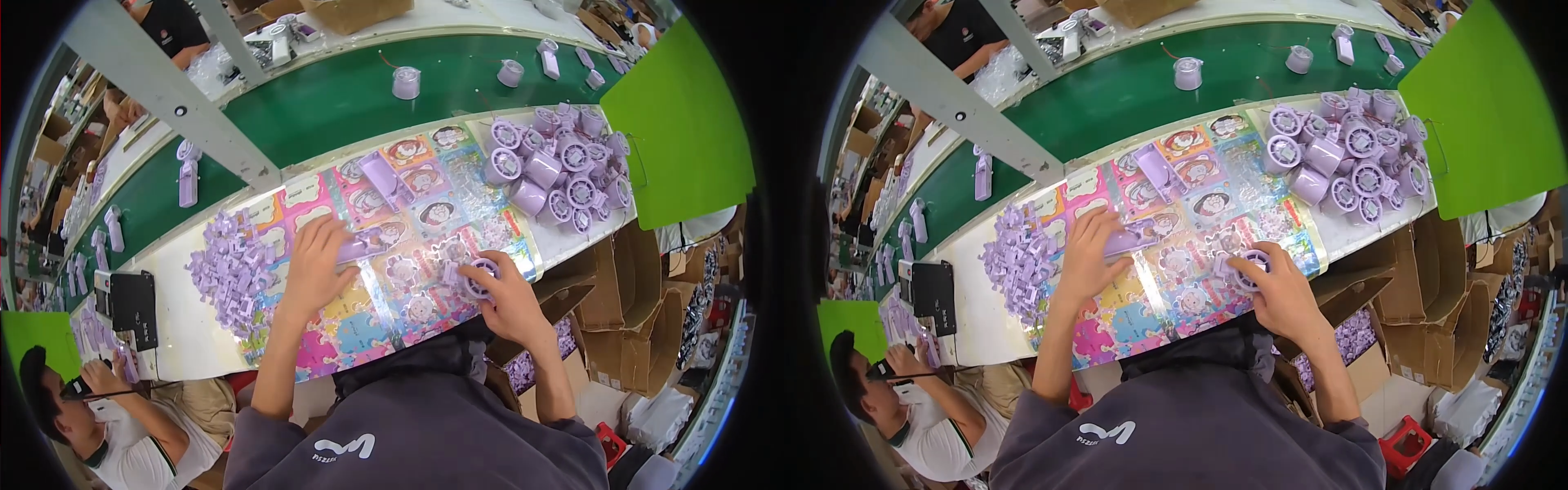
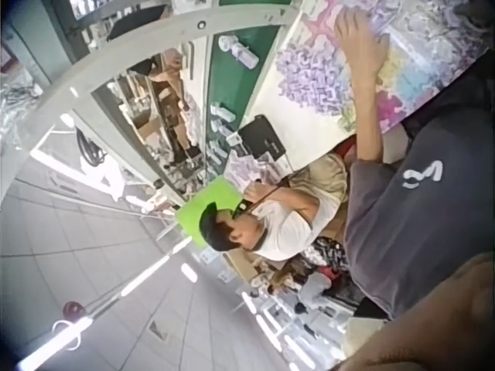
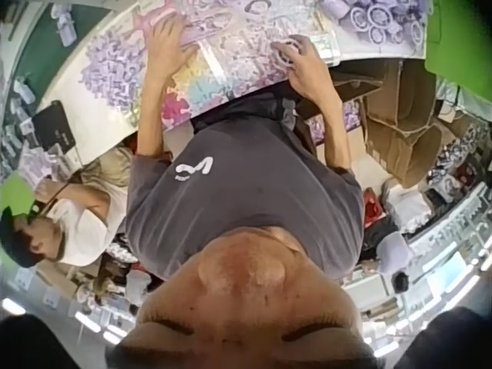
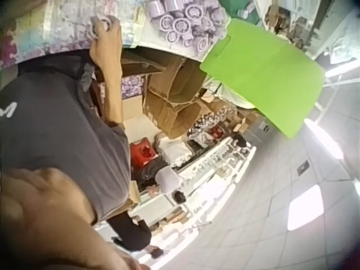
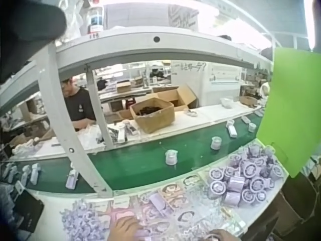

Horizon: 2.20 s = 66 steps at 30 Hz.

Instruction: The person assembles small purple plastic hand fans by hand at an industrial assembly line, combining plastic housings, fan blades, and internal components.

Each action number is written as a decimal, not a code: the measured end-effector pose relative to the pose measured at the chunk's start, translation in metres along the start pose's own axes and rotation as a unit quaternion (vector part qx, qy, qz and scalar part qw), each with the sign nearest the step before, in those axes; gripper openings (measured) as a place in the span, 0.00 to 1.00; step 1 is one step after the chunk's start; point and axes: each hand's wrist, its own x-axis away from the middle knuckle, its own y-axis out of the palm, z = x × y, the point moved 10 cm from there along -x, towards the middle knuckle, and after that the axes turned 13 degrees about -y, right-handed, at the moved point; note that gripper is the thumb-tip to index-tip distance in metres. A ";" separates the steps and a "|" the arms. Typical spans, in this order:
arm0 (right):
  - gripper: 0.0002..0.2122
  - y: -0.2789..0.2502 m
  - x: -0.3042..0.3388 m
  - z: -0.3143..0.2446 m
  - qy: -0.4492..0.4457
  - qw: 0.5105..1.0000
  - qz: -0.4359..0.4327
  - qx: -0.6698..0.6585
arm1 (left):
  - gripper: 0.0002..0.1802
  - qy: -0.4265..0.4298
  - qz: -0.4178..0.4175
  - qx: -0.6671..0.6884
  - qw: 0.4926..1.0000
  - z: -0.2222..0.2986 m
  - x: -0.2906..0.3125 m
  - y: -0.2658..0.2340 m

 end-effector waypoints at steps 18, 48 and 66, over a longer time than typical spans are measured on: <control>0.29 -0.011 -0.059 -0.073 -0.184 0.981 0.043 0.040 | 0.35 -0.048 -0.220 0.082 0.971 0.049 0.003 0.014; 0.18 -0.016 -0.061 -0.102 -0.255 0.947 0.103 0.165 | 0.20 -0.158 -0.231 0.310 0.908 0.040 0.006 0.020; 0.27 -0.014 -0.066 -0.075 -0.217 0.973 0.061 0.047 | 0.22 -0.256 -0.237 0.484 0.802 0.018 0.020 0.057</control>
